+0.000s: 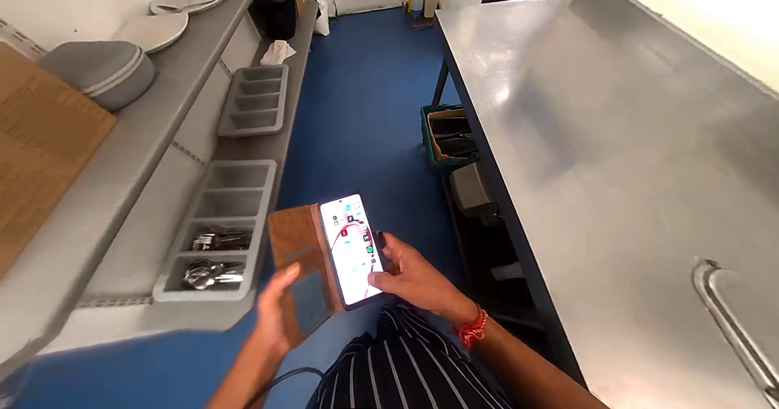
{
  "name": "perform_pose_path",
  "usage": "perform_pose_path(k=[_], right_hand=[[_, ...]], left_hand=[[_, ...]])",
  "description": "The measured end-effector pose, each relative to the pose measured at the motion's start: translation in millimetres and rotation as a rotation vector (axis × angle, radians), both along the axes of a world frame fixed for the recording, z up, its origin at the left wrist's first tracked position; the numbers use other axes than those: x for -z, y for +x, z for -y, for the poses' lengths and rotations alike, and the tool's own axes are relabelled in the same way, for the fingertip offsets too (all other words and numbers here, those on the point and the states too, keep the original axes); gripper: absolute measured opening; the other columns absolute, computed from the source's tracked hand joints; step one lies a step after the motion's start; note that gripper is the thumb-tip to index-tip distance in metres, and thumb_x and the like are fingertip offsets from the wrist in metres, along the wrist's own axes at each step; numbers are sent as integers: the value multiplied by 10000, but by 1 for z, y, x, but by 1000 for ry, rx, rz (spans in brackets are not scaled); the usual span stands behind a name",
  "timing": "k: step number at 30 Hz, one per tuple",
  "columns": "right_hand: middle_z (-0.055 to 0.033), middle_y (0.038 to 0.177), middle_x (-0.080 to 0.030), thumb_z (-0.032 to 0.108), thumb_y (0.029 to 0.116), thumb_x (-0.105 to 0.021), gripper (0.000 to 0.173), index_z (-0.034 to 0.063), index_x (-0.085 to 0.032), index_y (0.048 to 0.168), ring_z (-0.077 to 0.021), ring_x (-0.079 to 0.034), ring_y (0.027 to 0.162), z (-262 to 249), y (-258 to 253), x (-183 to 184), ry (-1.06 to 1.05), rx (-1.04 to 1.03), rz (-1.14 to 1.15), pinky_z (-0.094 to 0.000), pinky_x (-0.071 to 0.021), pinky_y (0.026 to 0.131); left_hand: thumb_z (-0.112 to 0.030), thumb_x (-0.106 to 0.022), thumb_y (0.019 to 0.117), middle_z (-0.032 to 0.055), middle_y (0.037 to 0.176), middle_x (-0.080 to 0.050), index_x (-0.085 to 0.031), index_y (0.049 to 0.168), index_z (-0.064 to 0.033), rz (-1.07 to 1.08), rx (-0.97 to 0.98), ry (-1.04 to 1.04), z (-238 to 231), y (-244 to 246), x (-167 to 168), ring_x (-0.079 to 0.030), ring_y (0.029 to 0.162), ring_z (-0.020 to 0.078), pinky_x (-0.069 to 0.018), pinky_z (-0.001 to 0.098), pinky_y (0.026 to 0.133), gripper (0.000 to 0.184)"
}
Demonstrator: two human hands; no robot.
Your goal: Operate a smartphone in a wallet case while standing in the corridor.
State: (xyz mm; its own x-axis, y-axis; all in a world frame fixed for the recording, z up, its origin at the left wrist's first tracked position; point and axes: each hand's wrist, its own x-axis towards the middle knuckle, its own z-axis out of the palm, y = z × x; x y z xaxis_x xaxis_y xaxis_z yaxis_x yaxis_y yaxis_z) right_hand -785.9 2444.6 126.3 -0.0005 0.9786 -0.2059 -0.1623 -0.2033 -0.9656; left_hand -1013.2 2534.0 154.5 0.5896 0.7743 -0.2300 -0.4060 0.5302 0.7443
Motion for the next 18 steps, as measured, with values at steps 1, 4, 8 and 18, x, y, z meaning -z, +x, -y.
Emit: perform_pose_path(k=[1,4,8,18], right_hand=[[-74,1286,-681,134,907,-711,632,26,-419,1457,-156,-725,1049,-4,10,-1,6,2,-3,-334,-628,884],[-81,1314,-666,132,880,-740,704,25,-389,1481,-155,-720,1071,-12,35,0,17,19,-15,-336,-628,897],[-80,1328,-654,132,864,-755,732,19,-382,1484,-149,-710,1099,-22,57,1,19,37,-5,-328,-625,909],[-69,1168,-703,391,975,-652,542,55,-547,1387,-149,-702,1012,-59,97,-6,-6,305,4,-317,-603,823]], left_hand=[[-401,-796,793,76,996,-782,-767,1042,-169,6,11,5,-4,11,-2,-764,919,164,-643,370,809,342],[-392,-797,797,79,1001,-781,-768,1046,-162,10,29,15,-14,40,-8,-763,927,167,-643,372,813,341],[-383,-798,790,68,985,-783,-764,1030,-158,-27,10,25,-26,65,-11,-765,909,158,-644,356,799,331],[-383,-784,815,49,997,-787,-778,1042,-182,21,168,-11,-64,107,-4,-764,917,143,-643,344,809,303]])
